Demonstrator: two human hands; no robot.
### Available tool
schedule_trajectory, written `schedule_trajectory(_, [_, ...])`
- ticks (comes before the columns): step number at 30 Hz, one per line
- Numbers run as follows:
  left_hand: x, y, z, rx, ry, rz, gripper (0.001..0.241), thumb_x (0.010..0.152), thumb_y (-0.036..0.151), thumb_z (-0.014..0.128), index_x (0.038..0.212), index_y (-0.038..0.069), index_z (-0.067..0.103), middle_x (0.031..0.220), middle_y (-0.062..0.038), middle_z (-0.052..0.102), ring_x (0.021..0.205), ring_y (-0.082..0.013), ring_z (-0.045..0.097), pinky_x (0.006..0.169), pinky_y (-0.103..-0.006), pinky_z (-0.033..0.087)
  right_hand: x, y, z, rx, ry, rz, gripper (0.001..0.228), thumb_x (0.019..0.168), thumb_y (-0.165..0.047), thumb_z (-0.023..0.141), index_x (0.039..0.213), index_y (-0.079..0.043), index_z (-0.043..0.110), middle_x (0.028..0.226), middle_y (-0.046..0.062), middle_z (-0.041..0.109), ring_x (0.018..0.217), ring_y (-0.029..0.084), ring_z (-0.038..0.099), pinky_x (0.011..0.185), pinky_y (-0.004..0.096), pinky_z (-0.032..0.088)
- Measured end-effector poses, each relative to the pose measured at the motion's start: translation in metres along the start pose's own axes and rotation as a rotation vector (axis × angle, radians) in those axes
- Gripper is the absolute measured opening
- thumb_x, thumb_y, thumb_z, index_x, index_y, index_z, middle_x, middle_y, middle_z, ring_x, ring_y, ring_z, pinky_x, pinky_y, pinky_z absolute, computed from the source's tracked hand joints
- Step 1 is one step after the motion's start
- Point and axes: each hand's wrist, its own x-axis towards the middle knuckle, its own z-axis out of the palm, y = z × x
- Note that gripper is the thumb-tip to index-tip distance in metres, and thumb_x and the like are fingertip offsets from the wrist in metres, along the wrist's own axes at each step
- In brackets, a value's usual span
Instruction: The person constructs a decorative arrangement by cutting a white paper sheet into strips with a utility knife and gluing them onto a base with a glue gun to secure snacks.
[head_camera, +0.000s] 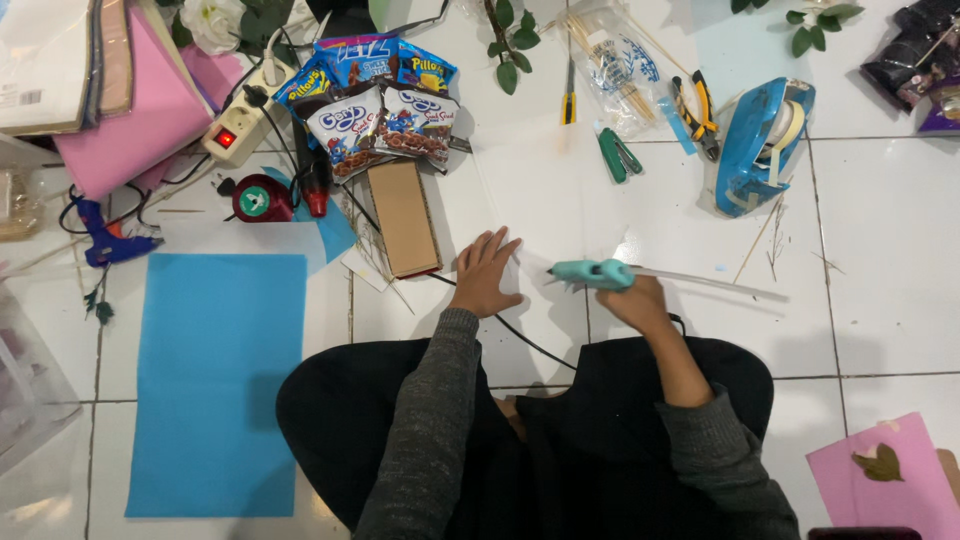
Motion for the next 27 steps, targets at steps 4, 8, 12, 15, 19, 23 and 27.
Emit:
schedule_trajectory(4, [0.002,-0.004,0.006,0.013,0.011,0.011,0.088,0.079,0.044,0.068,0.154,0.029,0.024,0.164,-0.001,0.008,0.15,-0.0259,0.001,0.12,-0.0488,-0.002,0.009,0.029,-0.012,0.231,0.129,0.013,0.031,0.069,-0.018,0.066,0.093,0.0,0.072,0.09,0.022,0.07,0.093,0.039,0.064,0.089,0.05,0.045])
schedule_trajectory(8, [0.004,-0.007,0.011,0.012,0.041,0.025,0.078,0.086,0.036,0.061,0.154,0.029,0.024,0.164,-0.001,0.008,0.15,-0.0264,0.001,0.119,-0.0497,-0.001,0.019,0.053,-0.023,0.478,0.385,0.078,0.036,0.06,-0.009,0.072,0.095,-0.002,0.069,0.087,0.013,0.066,0.092,0.028,0.06,0.086,0.042,0.044])
schedule_trajectory(12, [0.012,-0.017,0.022,0.033,0.071,0.024,0.069,0.09,0.027,0.053,0.154,0.032,0.025,0.163,0.001,0.01,0.149,-0.0249,0.003,0.118,-0.0507,0.002,0.046,0.082,-0.012,0.609,0.565,0.207,0.038,0.068,-0.013,0.076,0.106,-0.01,0.068,0.101,0.008,0.067,0.096,0.025,0.061,0.086,0.042,0.045])
schedule_trajectory(15, [0.009,-0.014,0.02,0.059,0.096,0.036,0.063,0.094,0.027,0.049,0.153,0.031,0.026,0.162,0.0,0.011,0.148,-0.0256,0.006,0.117,-0.0513,0.004,0.072,0.113,0.006,0.556,0.592,0.334,0.048,0.07,-0.019,0.08,0.114,-0.004,0.066,0.11,0.015,0.066,0.107,0.03,0.061,0.089,0.045,0.046])
schedule_trajectory(19, [0.009,-0.011,0.024,0.044,0.128,0.025,0.058,0.097,0.029,0.047,0.151,0.032,0.028,0.161,0.001,0.014,0.147,-0.025,0.009,0.117,-0.0515,0.005,0.059,0.087,-0.001,0.398,0.612,0.399,0.059,0.072,-0.024,0.08,0.122,0.0,0.061,0.114,0.021,0.064,0.11,0.038,0.061,0.09,0.048,0.048])
schedule_trajectory(23, [0.012,-0.014,0.028,0.082,0.158,0.031,0.057,0.097,0.03,0.049,0.15,0.032,0.028,0.161,0.0,0.015,0.147,-0.0257,0.009,0.116,-0.0525,0.006,-0.001,0.046,-0.015,0.254,0.538,0.381,0.079,0.075,-0.012,0.068,0.14,0.01,0.029,0.127,0.03,0.045,0.124,0.046,0.042,0.105,0.057,0.032])
schedule_trajectory(27, [0.013,-0.012,0.029,0.098,0.166,0.014,0.056,0.097,0.029,0.048,0.15,0.032,0.029,0.161,0.0,0.015,0.147,-0.0251,0.01,0.116,-0.0519,0.007,0.004,0.095,0.014,0.043,0.553,0.146,0.011,0.086,-0.013,0.06,0.089,-0.003,0.058,0.08,0.018,0.06,0.079,0.043,0.064,0.067,0.051,0.049])
